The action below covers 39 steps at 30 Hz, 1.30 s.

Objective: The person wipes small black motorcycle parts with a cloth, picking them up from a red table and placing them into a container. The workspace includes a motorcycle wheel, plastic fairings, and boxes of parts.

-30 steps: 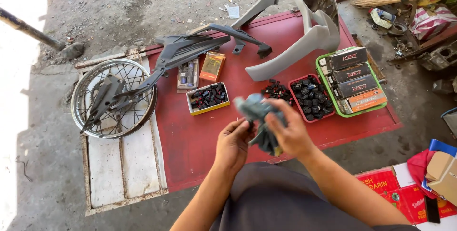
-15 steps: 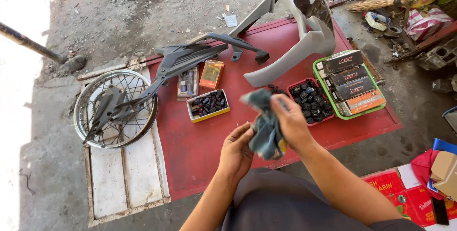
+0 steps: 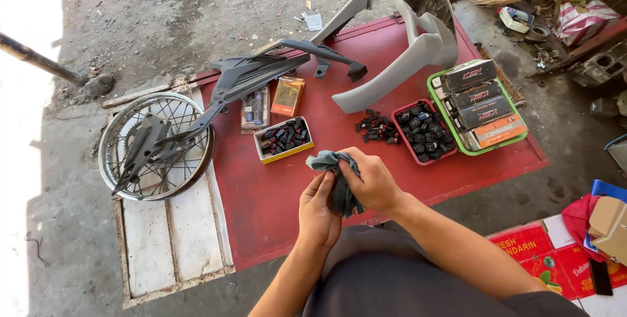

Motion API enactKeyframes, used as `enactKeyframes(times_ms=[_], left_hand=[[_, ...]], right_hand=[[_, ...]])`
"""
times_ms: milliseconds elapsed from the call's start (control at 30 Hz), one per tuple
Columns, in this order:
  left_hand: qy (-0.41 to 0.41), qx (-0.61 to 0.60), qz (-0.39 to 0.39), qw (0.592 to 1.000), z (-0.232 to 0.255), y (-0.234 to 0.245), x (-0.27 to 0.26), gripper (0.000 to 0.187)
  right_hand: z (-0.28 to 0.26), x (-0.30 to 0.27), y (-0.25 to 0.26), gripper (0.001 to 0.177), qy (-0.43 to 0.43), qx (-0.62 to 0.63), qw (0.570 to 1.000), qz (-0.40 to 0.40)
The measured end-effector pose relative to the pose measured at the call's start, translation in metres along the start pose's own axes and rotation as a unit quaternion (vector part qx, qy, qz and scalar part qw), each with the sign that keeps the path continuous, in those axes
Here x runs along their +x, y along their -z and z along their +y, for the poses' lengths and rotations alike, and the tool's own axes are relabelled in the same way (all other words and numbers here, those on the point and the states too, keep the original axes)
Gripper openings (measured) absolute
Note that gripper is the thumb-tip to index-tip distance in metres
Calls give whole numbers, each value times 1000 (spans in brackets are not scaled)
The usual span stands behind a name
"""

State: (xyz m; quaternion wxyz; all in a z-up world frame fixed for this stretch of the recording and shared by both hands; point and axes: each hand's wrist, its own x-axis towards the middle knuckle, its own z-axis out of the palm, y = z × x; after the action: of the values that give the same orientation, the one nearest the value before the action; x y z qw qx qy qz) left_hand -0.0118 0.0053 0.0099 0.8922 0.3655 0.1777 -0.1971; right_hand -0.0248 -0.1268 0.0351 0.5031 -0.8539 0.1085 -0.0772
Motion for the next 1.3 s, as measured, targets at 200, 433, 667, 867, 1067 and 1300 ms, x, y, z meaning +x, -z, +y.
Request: enactKeyframes(times_ms=[200,433,667,867,1067,1300], left_hand=[[128,-74,-17,989,-7,26,14,23],[91,-78,-21,993,2,16,8,33],[98,-71,-66,990,12,10,3,43],[83,-57,-54,993,-1,17,14,39],[120,-83,-31,989,-14,40,17,27],[41,-11,-44,998,-7,16,9,40]], right_hand=[[3,7,11,30,-38,120,980,-152],[11,14,17,28,-46,300,949,90],[13,22,39,16,14,459,832,311],[-12,-3,27,40,-26,357,931,66],[-4,-14,-2,39,-45,84,993,-69],[11,-8,-3,19,-56,109,989,83]])
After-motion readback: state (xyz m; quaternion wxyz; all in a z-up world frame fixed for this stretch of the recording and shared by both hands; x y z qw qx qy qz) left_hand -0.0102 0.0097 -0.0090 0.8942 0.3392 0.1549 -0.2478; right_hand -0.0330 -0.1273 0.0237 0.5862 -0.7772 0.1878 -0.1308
